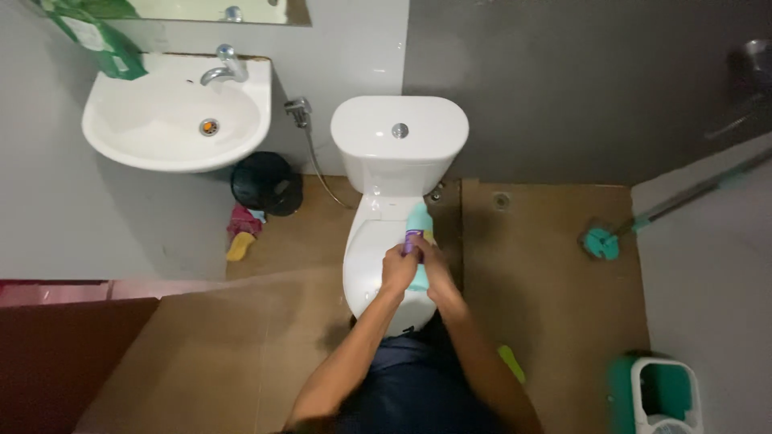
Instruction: Preparing to clean a toilet by handling a cleaning sponge and opening a bottle of cleaning solution.
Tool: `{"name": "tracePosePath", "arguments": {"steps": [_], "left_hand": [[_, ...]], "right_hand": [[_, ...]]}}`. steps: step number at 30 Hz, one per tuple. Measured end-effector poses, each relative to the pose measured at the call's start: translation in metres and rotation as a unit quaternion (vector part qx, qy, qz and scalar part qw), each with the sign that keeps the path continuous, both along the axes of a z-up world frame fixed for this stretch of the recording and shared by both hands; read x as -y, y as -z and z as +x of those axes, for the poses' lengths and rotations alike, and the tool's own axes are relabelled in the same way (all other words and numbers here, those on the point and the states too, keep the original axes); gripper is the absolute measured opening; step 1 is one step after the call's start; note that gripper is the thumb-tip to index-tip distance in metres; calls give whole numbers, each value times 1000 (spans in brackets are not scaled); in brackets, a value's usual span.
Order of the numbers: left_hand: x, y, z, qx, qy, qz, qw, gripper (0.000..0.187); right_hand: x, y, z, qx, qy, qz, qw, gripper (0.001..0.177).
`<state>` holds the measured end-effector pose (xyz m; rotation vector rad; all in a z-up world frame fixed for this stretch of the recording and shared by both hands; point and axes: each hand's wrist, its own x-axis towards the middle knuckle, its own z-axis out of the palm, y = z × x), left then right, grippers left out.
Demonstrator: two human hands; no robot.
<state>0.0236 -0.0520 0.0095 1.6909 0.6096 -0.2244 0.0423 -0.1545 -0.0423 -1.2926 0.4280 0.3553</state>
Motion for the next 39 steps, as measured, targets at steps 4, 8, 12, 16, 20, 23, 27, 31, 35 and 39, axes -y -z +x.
{"name": "tracePosePath", "arguments": {"steps": [4,8,12,16,20,23,27,31,35,39], "left_hand": [[17,12,5,11,38,-7,999,33],[13,16,7,9,34,0,999,33],[-11,-18,-1,-27,-26,2,999,36],[-40,5,-13,1,-106,-52,993,35],[-64,53,-24,28,-190,-80,978,34],[-68,62,-29,33,-223,-108,968,32],[-55,27,-31,12,-212,-75,974,33],[-36,7,-22,-31,-158,-54,986,37],[-8,12,-12,-51,-82,-12,995,43],[19,5,-5,-43,-12,-5,999,43]], "right_hand": [[17,-9,-1,-49,23,57,997,35],[14,-3,4,-53,27,21,998,36],[-9,25,12,-11,-24,-38,999,38],[-50,-24,6,-18,-104,14,994,38],[-79,-28,2,-19,-183,39,982,37],[-85,-33,1,-31,-216,1,976,37],[-71,-21,-1,-35,-205,41,977,38],[-47,-24,2,-64,-158,46,984,39],[-11,16,4,-42,-88,5,995,44],[19,1,-1,-76,-20,-1,997,45]]}}
